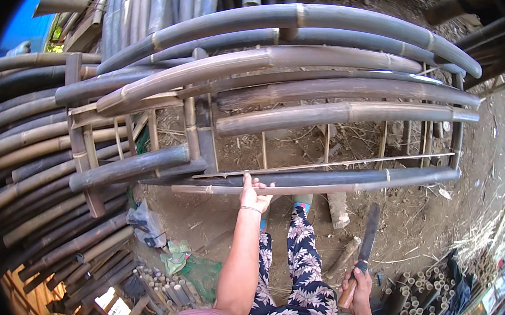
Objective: The person strips thin, flexible layers from a long bamboo stalk using a large blade, then places the resulting strips onto a bamboo frame.
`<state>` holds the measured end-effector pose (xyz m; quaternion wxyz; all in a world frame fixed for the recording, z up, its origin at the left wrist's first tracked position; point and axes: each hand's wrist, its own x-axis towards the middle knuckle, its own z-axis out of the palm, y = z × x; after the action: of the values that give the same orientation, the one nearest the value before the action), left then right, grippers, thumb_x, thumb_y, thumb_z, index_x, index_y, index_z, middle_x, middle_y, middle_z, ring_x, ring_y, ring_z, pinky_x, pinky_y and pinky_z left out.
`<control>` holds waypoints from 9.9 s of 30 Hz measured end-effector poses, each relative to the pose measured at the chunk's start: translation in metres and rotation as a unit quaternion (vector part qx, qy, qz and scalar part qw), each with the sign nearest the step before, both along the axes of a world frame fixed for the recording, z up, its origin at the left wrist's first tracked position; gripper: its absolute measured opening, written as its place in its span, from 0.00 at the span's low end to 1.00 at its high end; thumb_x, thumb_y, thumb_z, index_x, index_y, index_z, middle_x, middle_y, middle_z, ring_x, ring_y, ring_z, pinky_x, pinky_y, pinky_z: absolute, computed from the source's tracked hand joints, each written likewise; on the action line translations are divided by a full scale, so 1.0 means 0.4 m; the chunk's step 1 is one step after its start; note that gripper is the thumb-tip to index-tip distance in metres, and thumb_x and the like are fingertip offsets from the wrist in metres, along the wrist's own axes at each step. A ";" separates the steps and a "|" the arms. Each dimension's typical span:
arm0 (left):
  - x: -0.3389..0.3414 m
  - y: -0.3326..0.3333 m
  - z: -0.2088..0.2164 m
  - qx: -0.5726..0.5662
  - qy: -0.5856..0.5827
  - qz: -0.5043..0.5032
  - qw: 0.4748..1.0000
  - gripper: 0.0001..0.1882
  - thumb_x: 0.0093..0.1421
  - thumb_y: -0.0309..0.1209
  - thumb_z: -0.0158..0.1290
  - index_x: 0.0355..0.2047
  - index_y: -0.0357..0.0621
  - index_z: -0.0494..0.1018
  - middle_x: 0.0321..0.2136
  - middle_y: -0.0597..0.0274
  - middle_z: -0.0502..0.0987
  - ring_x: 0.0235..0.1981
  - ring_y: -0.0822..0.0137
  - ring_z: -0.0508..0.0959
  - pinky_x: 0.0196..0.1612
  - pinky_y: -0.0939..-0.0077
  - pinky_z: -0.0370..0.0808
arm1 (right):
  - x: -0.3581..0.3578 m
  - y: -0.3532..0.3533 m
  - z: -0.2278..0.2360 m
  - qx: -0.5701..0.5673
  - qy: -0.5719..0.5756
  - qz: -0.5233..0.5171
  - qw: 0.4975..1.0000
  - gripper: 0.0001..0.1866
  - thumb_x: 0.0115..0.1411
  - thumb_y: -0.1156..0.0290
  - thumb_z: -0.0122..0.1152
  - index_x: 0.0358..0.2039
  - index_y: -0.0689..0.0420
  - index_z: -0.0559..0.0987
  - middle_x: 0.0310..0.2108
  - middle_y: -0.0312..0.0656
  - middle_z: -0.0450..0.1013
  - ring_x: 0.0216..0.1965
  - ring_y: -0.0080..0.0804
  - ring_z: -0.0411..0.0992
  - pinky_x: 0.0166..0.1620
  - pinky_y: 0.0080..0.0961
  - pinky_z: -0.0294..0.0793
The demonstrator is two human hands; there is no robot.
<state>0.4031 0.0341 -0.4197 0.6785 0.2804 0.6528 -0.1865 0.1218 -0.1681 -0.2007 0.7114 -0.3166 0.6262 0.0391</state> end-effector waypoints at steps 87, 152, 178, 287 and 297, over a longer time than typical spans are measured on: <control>-0.022 -0.920 -0.108 0.338 -0.575 -0.744 0.030 0.19 0.65 0.45 0.47 0.49 0.47 0.69 0.39 0.52 0.73 0.37 0.52 0.79 0.35 0.57 0.78 | -0.410 0.222 -0.222 -0.005 0.187 -0.210 0.960 0.12 0.60 0.73 0.60 0.39 0.58 0.66 0.23 0.39 0.69 0.18 0.29 0.70 0.22 0.30 0.77; 0.133 -0.583 -0.091 0.492 -0.438 -0.746 0.099 0.22 0.51 0.32 0.60 0.47 0.46 0.71 0.41 0.57 0.71 0.45 0.55 0.71 0.49 0.60 0.69 | -0.351 0.126 -0.228 0.040 0.230 -0.100 0.967 0.13 0.59 0.69 0.62 0.38 0.57 0.68 0.22 0.37 0.70 0.18 0.26 0.70 0.21 0.26 0.75; 0.007 -0.239 0.951 0.356 -0.584 -0.729 0.011 0.19 0.58 0.48 0.54 0.22 0.46 0.75 0.25 0.59 0.77 0.24 0.58 0.79 0.26 0.61 0.76 | 0.160 -0.153 0.405 -0.623 -0.117 0.328 0.700 0.33 0.50 0.76 0.62 0.58 0.62 0.63 0.56 0.56 0.63 0.61 0.52 0.59 0.66 0.37 0.53; -0.960 0.098 1.820 0.348 -0.802 -0.470 0.121 0.10 0.55 0.26 0.61 0.35 0.37 0.73 0.36 0.49 0.79 0.40 0.56 0.80 0.46 0.62 0.74 | -0.668 0.377 1.071 -0.543 -0.213 0.327 0.743 0.21 0.65 0.58 0.52 0.44 0.64 0.63 0.29 0.63 0.73 0.30 0.64 0.73 0.32 0.52 0.72; -0.874 -0.162 1.842 0.301 -0.819 -0.455 -0.175 0.27 0.69 0.51 0.35 0.28 0.49 0.77 0.23 0.62 0.77 0.25 0.60 0.78 0.64 0.46 0.56 | -0.628 0.349 1.063 -0.533 -0.202 0.330 0.752 0.21 0.67 0.55 0.48 0.39 0.64 0.63 0.25 0.65 0.72 0.28 0.66 0.72 0.32 0.55 0.70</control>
<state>0.0535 -0.0308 0.3170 -0.2467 -0.6049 0.7422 -0.1498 -0.1293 -0.0283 0.2247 0.4801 -0.8320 0.2435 -0.1343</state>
